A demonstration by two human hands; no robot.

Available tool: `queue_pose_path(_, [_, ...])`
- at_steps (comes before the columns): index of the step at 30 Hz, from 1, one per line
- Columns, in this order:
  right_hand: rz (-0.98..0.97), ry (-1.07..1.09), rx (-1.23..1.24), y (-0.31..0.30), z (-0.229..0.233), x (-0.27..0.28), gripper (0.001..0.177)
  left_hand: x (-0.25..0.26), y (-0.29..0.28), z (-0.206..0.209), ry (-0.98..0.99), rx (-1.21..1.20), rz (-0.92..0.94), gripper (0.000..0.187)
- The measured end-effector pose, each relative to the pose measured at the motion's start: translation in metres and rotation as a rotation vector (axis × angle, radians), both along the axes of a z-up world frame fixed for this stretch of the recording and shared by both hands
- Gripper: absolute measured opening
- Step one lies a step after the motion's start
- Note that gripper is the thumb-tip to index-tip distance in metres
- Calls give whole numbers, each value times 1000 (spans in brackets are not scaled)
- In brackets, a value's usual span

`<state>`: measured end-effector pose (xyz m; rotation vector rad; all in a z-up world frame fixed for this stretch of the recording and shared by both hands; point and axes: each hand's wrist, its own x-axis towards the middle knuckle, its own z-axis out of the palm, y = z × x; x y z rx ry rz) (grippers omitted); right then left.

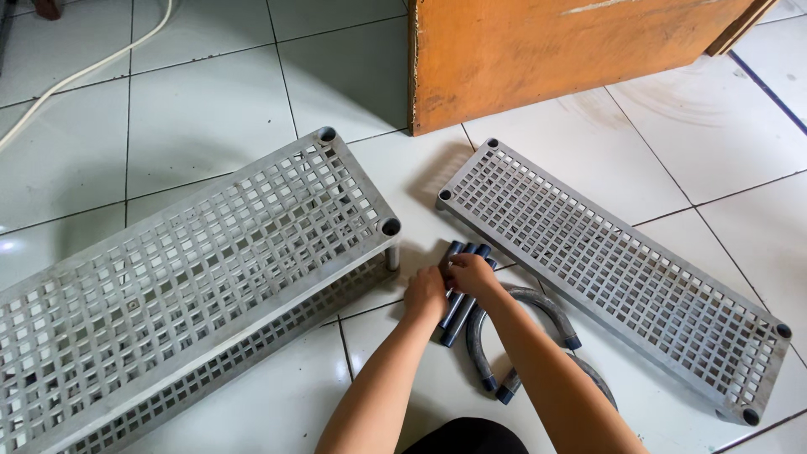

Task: The person assembles a metal shelving unit by inserting curved and straight metal rods into the corner holes of perforated metal shelves. They connect multiple shelves and rods to form a multi-tiered structure.

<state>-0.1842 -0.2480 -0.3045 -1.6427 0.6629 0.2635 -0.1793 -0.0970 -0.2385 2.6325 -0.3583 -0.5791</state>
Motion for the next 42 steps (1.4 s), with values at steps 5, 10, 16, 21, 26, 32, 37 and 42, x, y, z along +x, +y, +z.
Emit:
queue_pose_path(5, [184, -140, -435, 13, 32, -10, 42, 0, 7, -9, -61, 83, -16, 48])
queue_pose_path(10, [341, -416, -737, 19, 69, -33, 62, 1, 1, 13, 81, -66, 42, 53])
queue_pose_path(16, [346, -432, -871, 23, 121, -55, 65, 3, -7, 72, 162, -236, -20, 48])
queue_pose_path(21, [224, -697, -803, 31, 178, -54, 40, 14, 11, 130, 199, -317, 46, 46])
queue_pose_path(26, [78, -659, -471, 52, 250, -41, 35, 22, 50, 179, -440, -643, -115, 36])
queue_pose_path(32, [155, -775, -452, 91, 315, -31, 42, 22, 92, 243, -391, -545, -37, 48])
queue_pose_path(37, [259, -748, -527, 111, 340, -25, 46, 28, 110, 262, -315, -557, 0, 26])
queue_pose_path(42, [334, -745, -522, 118, 346, -16, 50, 39, 115, 257, -340, -540, -1, 20])
